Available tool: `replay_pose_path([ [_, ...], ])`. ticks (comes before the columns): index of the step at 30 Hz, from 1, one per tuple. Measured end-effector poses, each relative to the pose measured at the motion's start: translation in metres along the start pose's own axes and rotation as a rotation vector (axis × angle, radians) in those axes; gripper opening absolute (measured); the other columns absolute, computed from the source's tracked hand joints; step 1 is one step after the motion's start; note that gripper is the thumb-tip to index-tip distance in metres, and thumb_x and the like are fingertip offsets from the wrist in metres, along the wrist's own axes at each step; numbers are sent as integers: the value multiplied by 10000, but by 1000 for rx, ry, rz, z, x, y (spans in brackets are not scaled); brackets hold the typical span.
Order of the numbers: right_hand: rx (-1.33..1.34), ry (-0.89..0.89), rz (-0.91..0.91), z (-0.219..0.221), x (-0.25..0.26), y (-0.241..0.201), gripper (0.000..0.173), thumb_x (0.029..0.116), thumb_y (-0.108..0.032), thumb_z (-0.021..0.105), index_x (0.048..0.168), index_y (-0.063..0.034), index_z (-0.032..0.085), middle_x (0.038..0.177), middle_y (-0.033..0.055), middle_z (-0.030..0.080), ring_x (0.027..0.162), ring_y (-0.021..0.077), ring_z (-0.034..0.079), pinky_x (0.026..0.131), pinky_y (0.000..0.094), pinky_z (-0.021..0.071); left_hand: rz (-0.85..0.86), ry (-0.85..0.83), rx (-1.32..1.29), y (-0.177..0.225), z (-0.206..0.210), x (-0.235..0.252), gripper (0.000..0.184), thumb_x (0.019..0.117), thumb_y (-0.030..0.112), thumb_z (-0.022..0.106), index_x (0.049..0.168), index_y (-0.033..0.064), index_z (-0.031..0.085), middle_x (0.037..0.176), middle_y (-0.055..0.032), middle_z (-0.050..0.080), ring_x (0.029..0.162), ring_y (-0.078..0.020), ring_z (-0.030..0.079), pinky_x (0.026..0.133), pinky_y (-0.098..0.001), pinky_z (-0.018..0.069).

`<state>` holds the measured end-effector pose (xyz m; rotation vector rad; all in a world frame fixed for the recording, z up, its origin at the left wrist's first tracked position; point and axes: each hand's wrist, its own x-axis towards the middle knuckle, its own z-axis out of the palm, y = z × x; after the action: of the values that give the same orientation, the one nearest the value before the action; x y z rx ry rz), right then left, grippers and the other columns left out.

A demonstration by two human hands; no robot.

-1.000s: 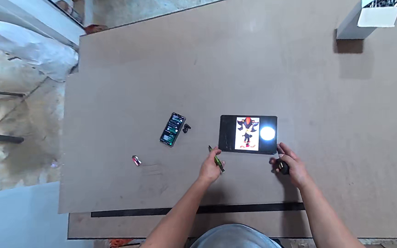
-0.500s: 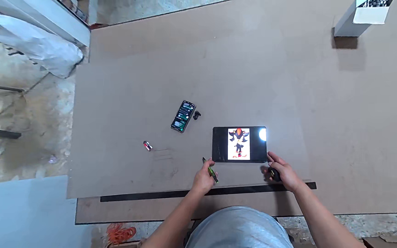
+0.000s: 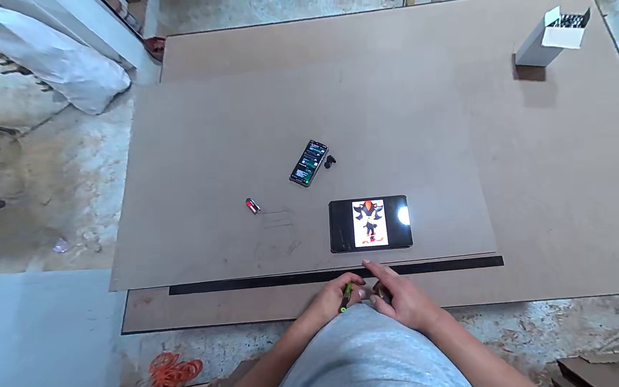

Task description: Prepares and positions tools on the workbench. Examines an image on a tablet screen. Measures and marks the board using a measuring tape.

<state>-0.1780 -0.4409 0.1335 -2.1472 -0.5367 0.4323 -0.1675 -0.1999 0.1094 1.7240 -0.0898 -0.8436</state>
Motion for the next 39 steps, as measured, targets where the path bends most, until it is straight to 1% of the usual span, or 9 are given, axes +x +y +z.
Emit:
replay_pose_path([
  [3, -77, -56, -175, -3, 10, -9, 662, 1015, -402, 476, 1606, -127, 360, 1475, 56, 574, 1004, 133, 694, 843, 398, 603, 150, -71, -1, 8, -4, -4, 340, 1011, 317, 635, 1239, 67, 667, 984, -20, 735, 856, -97, 700, 828, -309, 599],
  [6, -113, -154, -220, -4, 10, -13, 702, 1014, -383, 492, 1642, -157, 273, 1580, 55, 464, 1121, 138, 675, 876, 391, 597, 128, -83, 59, 18, -2, -6, 296, 990, 250, 659, 1204, 46, 673, 1005, -23, 735, 894, -79, 699, 864, -302, 591],
  [10, -76, -159, -230, -1, 1, -5, 721, 998, -370, 515, 1635, -127, 281, 1637, 69, 390, 1257, 129, 622, 948, 372, 580, 93, -99, 64, 17, 10, -4, 310, 971, 223, 677, 1226, 47, 655, 1036, -28, 737, 923, -79, 705, 886, -302, 593],
  [19, 152, -268, -166, -32, -29, 33, 732, 955, -329, 628, 1608, -147, 351, 1625, 54, 401, 1401, 137, 503, 1118, 375, 484, -95, -45, -269, 30, 64, 3, 296, 897, 142, 745, 1141, 26, 625, 849, -65, 688, 701, -150, 658, 654, -299, 571],
  [23, 145, -445, -93, -62, -40, 65, 617, 907, -279, 630, 1508, -185, 526, 1363, 79, 646, 1214, 226, 637, 1017, 477, 527, -63, 178, -225, 29, 94, 1, 215, 904, 187, 746, 965, 47, 595, 747, -62, 643, 632, -162, 628, 604, -320, 546],
  [26, 69, -477, -104, -78, -48, 105, 304, 967, -253, 570, 1205, -138, 722, 1079, 54, 723, 970, 205, 688, 869, 454, 567, -54, 390, -150, 19, 103, -18, 213, 906, 201, 751, 984, 41, 633, 751, -82, 663, 644, -191, 647, 614, -351, 567],
  [29, -43, -378, -139, -97, -51, 141, 234, 1019, -313, 573, 1003, -173, 760, 951, -12, 726, 872, 136, 697, 802, 410, 592, -33, 561, -36, 16, 96, -37, 212, 916, 196, 744, 1024, 42, 645, 769, -68, 665, 660, -187, 653, 625, -360, 582],
  [34, -124, -162, -200, -116, -39, 183, 252, 1037, -393, 574, 1082, -239, 767, 976, -73, 730, 902, 60, 701, 813, 331, 609, -128, 763, 159, 23, 79, -18, 170, 932, 188, 737, 1044, 81, 667, 769, -18, 662, 668, -138, 645, 635, -349, 576],
  [39, -133, -64, -235, -120, -11, 205, 247, 1039, -328, 590, 1104, -175, 772, 969, -1, 743, 911, 129, 719, 823, 379, 612, -116, 880, 207, 25, 71, 31, 233, 964, 178, 729, 1155, 71, 647, 854, -56, 684, 708, -163, 670, 673, -395, 604],
])
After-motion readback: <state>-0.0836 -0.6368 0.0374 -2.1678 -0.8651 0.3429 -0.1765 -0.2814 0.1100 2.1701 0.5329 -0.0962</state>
